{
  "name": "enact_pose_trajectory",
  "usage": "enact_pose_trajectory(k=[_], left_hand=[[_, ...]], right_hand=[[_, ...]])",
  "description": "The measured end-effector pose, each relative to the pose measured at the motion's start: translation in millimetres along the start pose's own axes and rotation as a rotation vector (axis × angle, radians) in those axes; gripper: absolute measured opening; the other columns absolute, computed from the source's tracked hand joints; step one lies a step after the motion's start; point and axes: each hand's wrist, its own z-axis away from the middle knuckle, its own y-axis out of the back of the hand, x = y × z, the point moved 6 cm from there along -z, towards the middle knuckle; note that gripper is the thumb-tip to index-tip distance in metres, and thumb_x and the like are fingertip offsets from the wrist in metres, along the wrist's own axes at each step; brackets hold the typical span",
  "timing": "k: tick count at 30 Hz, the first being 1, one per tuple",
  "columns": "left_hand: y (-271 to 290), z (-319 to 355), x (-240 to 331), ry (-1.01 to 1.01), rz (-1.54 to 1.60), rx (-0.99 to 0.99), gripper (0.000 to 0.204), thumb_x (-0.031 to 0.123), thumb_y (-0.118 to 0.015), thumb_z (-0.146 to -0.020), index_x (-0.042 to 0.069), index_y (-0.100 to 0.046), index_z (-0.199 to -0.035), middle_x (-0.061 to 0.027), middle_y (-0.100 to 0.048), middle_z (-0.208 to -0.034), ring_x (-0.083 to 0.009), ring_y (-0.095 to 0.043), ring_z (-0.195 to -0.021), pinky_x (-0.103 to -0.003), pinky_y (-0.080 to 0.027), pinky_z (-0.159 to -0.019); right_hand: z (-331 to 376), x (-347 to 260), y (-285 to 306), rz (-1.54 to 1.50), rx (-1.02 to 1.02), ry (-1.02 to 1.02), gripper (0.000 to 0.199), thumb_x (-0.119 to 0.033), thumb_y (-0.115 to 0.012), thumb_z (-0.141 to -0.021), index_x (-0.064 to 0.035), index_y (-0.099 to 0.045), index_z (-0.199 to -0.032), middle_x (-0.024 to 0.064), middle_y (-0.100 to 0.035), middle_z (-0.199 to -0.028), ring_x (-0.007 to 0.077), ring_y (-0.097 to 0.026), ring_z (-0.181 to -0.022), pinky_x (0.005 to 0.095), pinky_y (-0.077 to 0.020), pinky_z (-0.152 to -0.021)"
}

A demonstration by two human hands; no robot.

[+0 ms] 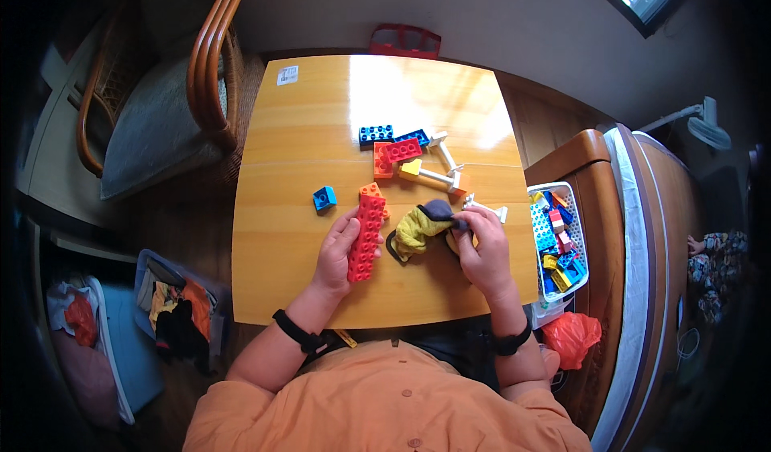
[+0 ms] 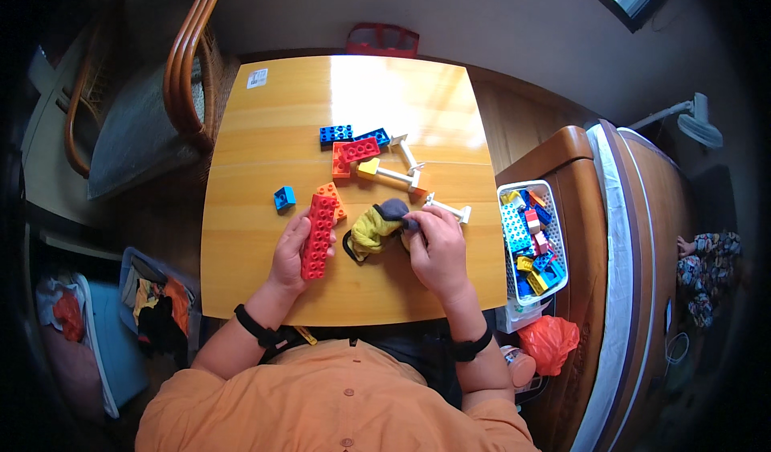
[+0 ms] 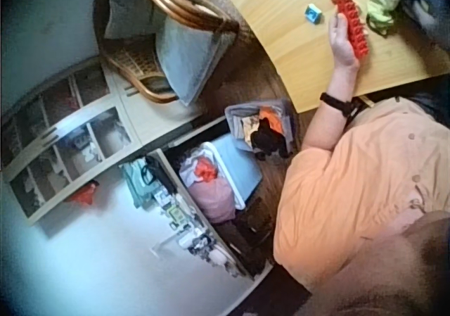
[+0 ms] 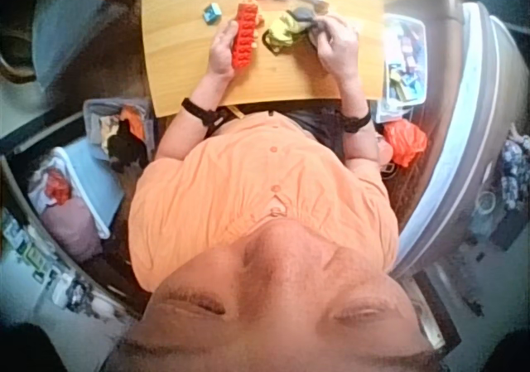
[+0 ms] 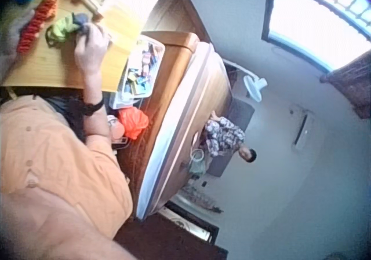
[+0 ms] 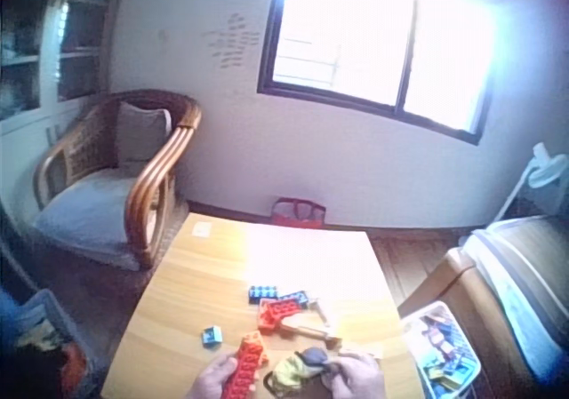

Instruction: The person assembles toy building blocks by hand. They connect various plastic blocks and cylindrical components together on a table, including red, yellow, and blue pieces, while using a small yellow cloth to wipe or grip them.

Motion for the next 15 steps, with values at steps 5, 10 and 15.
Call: enact_pose_trajectory(k=[5, 10, 15], left_hand=[[-2, 0, 0, 0.004, -0.016, -0.005, 0.037, 0.024, -0.046, -0.103, 0.002, -0.047, -0.133, -0.0144, -0.063, -0.111, -0.0199, -0.064, -0.088, -0.031, -0.056, -0.070], [1, -1, -1, 0.003, 0.025, -0.034, 0.040, 0.023, -0.049, -0.103, 0.002, -0.046, -0.136, -0.0127, -0.064, -0.115, -0.0190, -0.066, -0.088, -0.030, -0.058, -0.069], [0, 0, -1, 0.014, 0.020, -0.007, 0.038, 0.023, -0.048, -0.103, 0.002, -0.047, -0.134, -0.0133, -0.064, -0.112, -0.0196, -0.065, -0.088, -0.030, -0.057, -0.069]], right_hand=[[-12, 13, 0, -0.474, -0.075, -0.370, 0.021, -0.019, -0.053, -0.099, 0.0009, -0.059, -0.098, 0.0109, -0.061, -0.080, 0.0186, -0.058, -0.071, 0.0309, -0.0449, -0.064], [-18, 7, -9, -1.372, -0.169, -0.751, 0.037, -0.028, -0.040, -0.104, 0.0011, -0.054, -0.122, 0.0130, -0.066, -0.101, 0.0203, -0.066, -0.091, 0.0337, -0.0541, -0.083], [-6, 31, 8, -1.019, -0.157, -0.682, 0.034, -0.024, -0.051, -0.102, 0.0005, -0.053, -0.125, 0.0120, -0.064, -0.108, 0.0172, -0.064, -0.095, 0.0300, -0.0522, -0.084]])
